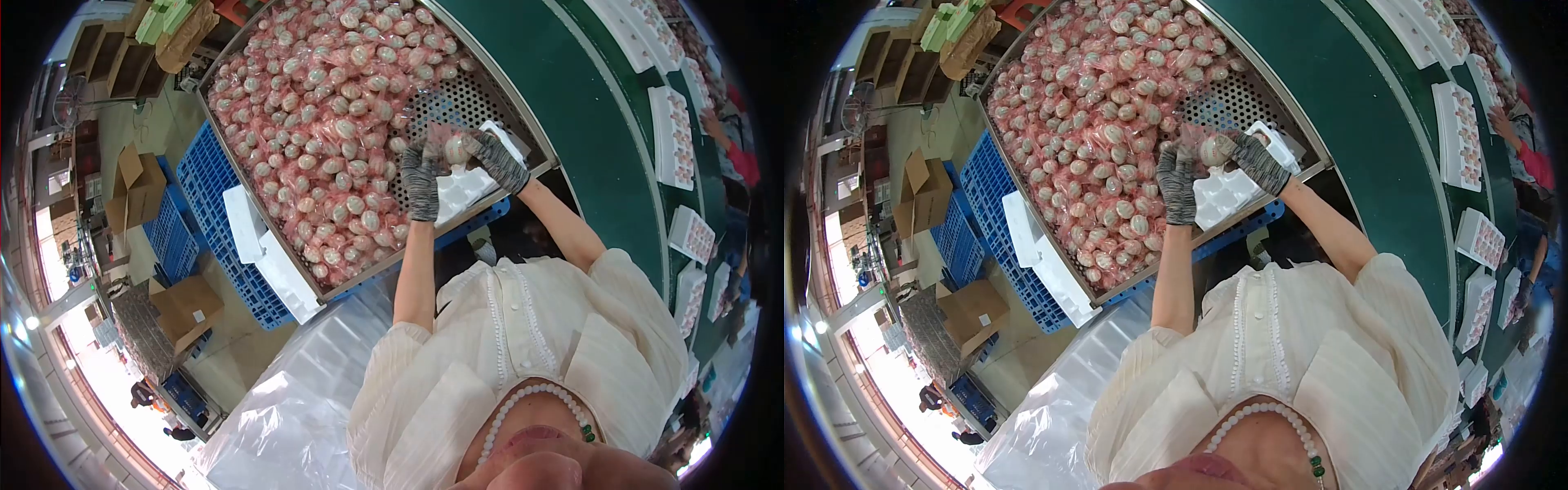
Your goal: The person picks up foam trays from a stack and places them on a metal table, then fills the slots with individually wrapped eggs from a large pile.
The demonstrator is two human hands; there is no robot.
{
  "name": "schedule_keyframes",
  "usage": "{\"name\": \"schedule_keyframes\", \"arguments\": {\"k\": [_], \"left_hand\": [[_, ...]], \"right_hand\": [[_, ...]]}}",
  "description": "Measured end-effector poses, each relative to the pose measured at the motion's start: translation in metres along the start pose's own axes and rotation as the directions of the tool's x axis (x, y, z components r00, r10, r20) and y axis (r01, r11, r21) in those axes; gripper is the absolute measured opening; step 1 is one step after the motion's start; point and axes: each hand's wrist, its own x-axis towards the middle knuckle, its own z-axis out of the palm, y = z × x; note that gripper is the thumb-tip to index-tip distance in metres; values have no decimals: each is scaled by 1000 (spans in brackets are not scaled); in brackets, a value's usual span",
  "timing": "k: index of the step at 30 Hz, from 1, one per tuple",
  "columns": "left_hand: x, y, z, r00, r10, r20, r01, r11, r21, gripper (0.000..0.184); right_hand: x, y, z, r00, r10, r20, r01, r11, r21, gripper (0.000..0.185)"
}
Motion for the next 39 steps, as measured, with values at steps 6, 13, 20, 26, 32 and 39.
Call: {"name": "schedule_keyframes", "arguments": {"k": [6, 13, 20, 26, 32, 39], "left_hand": [[10, -20, -10, 955, -143, 260, 47, 938, 343, 16], [-5, -7, 9, 999, 14, 41, -18, 996, 87, 15], [-12, 33, 14, 985, -32, 168, 63, 981, -183, 13], [-16, 33, 14, 925, 355, 135, -362, 720, 592, 18], [-10, -5, 15, 972, 226, -64, -186, 909, 374, 22], [3, 4, -3, 950, -289, 114, 245, 922, 300, 28]], "right_hand": [[-1, 18, -10, 888, -398, 231, 445, 613, -653, 31], [-10, 32, 7, 903, -428, -44, 407, 883, -233, 37], [-19, -3, 18, 999, -22, -48, 26, 995, 95, 50], [-3, 22, -2, 864, -500, 64, 482, 781, -398, 50], [15, 54, -20, 890, -455, 22, 397, 751, -528, 52], [7, 38, 0, 917, -398, 19, 284, 619, -733, 58]]}}
